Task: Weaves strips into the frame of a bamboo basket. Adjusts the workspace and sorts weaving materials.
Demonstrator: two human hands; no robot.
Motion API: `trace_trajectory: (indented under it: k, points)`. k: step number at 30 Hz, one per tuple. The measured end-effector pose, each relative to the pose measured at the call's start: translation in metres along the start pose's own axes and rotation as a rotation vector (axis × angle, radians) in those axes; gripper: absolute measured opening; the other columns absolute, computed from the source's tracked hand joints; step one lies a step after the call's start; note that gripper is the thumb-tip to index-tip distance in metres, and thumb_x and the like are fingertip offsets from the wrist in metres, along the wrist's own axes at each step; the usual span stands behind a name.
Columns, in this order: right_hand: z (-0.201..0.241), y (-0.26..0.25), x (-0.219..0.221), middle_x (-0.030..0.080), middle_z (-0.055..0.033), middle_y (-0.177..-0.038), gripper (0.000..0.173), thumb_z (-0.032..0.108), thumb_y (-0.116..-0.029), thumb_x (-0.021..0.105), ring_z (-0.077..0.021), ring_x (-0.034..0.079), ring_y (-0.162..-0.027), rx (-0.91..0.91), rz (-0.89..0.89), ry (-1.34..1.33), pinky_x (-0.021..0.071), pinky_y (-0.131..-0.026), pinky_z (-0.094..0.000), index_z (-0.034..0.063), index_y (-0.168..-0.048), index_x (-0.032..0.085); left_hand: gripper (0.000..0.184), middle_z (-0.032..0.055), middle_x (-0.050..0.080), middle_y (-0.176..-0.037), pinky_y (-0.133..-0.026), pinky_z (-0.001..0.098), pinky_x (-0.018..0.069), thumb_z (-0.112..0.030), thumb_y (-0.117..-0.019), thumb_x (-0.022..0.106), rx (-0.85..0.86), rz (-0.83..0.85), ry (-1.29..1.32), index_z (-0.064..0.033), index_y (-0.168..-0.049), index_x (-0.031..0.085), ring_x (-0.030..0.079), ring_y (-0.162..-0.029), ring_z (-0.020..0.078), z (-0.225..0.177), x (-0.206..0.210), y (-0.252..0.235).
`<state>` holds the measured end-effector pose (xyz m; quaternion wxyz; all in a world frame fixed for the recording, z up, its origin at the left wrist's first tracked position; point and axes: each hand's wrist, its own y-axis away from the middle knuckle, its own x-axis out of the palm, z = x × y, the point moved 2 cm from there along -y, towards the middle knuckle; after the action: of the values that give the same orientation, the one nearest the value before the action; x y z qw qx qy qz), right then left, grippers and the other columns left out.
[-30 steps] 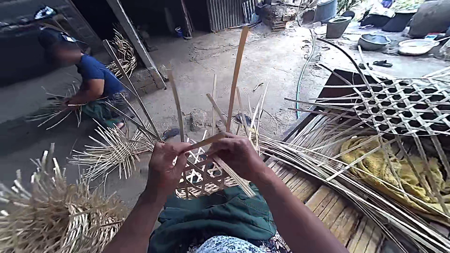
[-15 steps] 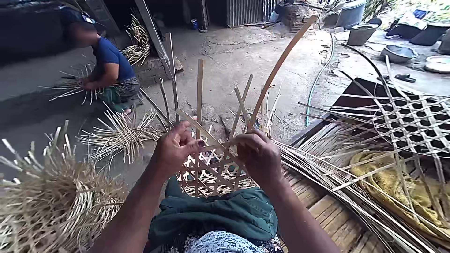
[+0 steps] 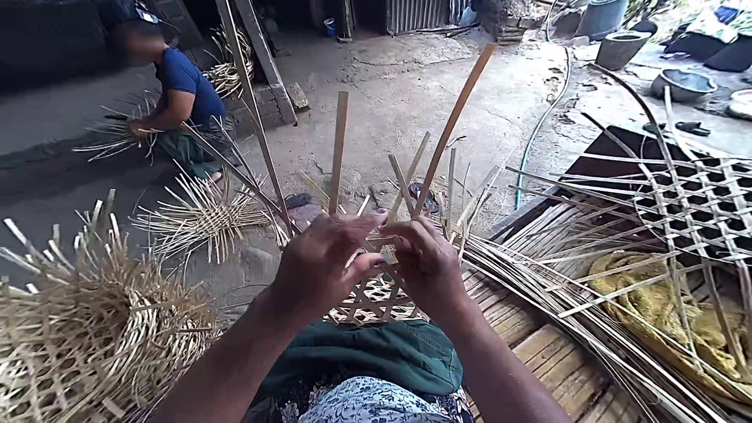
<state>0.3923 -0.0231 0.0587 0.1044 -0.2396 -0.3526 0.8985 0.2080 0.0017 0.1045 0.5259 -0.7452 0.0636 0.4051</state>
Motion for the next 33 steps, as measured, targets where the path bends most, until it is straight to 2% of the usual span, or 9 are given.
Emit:
trace_trajectory:
  k: [2, 6, 12, 16, 23, 26, 28, 30, 33]
  points:
    - [-0.004, 0.002, 0.004, 0.067, -0.0064, -0.091, 0.017, 0.004, -0.1003, 0.057, -0.0073, 0.060, -0.061, 0.019, -0.036, -0.197, 0.0562, -0.055, -0.0254, 0.0017, -0.113, 0.067, 0.045, 0.0110, 0.074, -0.104, -0.070, 0.0422, 0.0568, -0.033, -0.0973, 0.067, 0.080, 0.141, -0.116, -0.0119, -0.137, 0.065, 0.068, -0.088, 0.0294, -0.001, 0.013, -0.003]
    - [0.006, 0.006, -0.013, 0.071, -0.0043, -0.097, 0.031, 0.006, -0.0937, 0.072, -0.0083, 0.068, -0.072, 0.014, -0.174, -0.270, 0.0616, -0.062, -0.0257, 0.0043, -0.123, 0.062, 0.025, 0.0050, 0.071, -0.093, -0.068, 0.0369, 0.0517, -0.026, -0.0967, 0.068, 0.070, 0.120, -0.048, -0.0184, -0.119, 0.076, 0.063, -0.082, 0.0232, 0.003, 0.007, -0.010]
    - [0.006, 0.009, -0.015, 0.061, -0.0059, -0.082, 0.035, 0.031, -0.0841, 0.083, -0.0090, 0.052, -0.058, 0.146, -0.183, 0.210, 0.0466, -0.053, -0.0250, 0.0039, -0.098, 0.065, 0.025, 0.0010, 0.071, -0.089, -0.072, 0.0339, 0.0443, -0.027, -0.0912, 0.075, -0.040, 0.035, 0.042, -0.0156, -0.113, 0.077, 0.058, -0.080, 0.0165, 0.000, 0.005, -0.001]
    - [0.008, 0.012, -0.002, 0.066, -0.0071, -0.082, 0.026, 0.022, -0.0877, 0.078, -0.0130, 0.058, -0.059, 0.095, -0.194, 0.313, 0.0523, -0.055, -0.0286, 0.0032, -0.101, 0.067, 0.024, 0.0005, 0.072, -0.090, -0.074, 0.0334, 0.0443, -0.025, -0.0902, 0.076, -0.048, 0.044, 0.055, -0.0148, -0.112, 0.077, 0.059, -0.081, 0.0161, 0.002, 0.008, 0.002]
    - [0.010, 0.014, 0.009, 0.064, -0.0057, -0.070, 0.013, 0.015, -0.0918, 0.065, -0.0157, 0.061, -0.056, -0.012, -0.198, 0.441, 0.0517, -0.051, -0.0303, 0.0032, -0.097, 0.067, 0.022, 0.0006, 0.070, -0.090, -0.074, 0.0311, 0.0448, -0.023, -0.0905, 0.075, -0.046, 0.050, 0.075, -0.0145, -0.110, 0.078, 0.057, -0.082, 0.0156, -0.002, 0.013, -0.001]
    - [0.015, 0.014, 0.004, 0.065, -0.0053, -0.071, 0.019, 0.013, -0.0958, 0.059, -0.0164, 0.061, -0.055, 0.005, -0.162, 0.428, 0.0522, -0.050, -0.0322, 0.0036, -0.109, 0.068, 0.019, 0.0004, 0.071, -0.090, -0.075, 0.0308, 0.0445, -0.022, -0.0915, 0.074, -0.038, 0.053, 0.086, -0.0140, -0.108, 0.078, 0.057, -0.083, 0.0153, -0.003, 0.013, -0.003]
    - [0.016, 0.014, -0.002, 0.066, -0.0052, -0.072, 0.026, 0.020, -0.0987, 0.062, -0.0155, 0.059, -0.054, 0.020, -0.163, 0.401, 0.0517, -0.050, -0.0322, 0.0041, -0.118, 0.068, 0.019, -0.0003, 0.072, -0.091, -0.076, 0.0323, 0.0438, -0.023, -0.0916, 0.075, -0.057, 0.058, 0.080, -0.0140, -0.108, 0.077, 0.057, -0.083, 0.0152, -0.001, 0.010, -0.004]
    - [0.015, 0.015, -0.001, 0.063, -0.0046, -0.071, 0.033, 0.031, -0.0973, 0.069, -0.0144, 0.057, -0.055, 0.034, -0.173, 0.384, 0.0503, -0.051, -0.0310, 0.0031, -0.115, 0.068, 0.019, 0.0000, 0.072, -0.090, -0.076, 0.0330, 0.0443, -0.021, -0.0901, 0.076, -0.071, 0.055, 0.082, -0.0131, -0.108, 0.077, 0.058, -0.083, 0.0157, -0.002, 0.010, -0.004]
    - [0.013, 0.014, 0.003, 0.064, -0.0053, -0.070, 0.019, 0.019, -0.0941, 0.067, -0.0151, 0.059, -0.056, 0.022, -0.223, 0.439, 0.0510, -0.051, -0.0305, 0.0023, -0.103, 0.066, 0.019, -0.0017, 0.073, -0.094, -0.075, 0.0316, 0.0429, -0.022, -0.0902, 0.076, -0.067, 0.034, 0.091, -0.0135, -0.107, 0.077, 0.057, -0.083, 0.0135, -0.007, 0.012, -0.004]
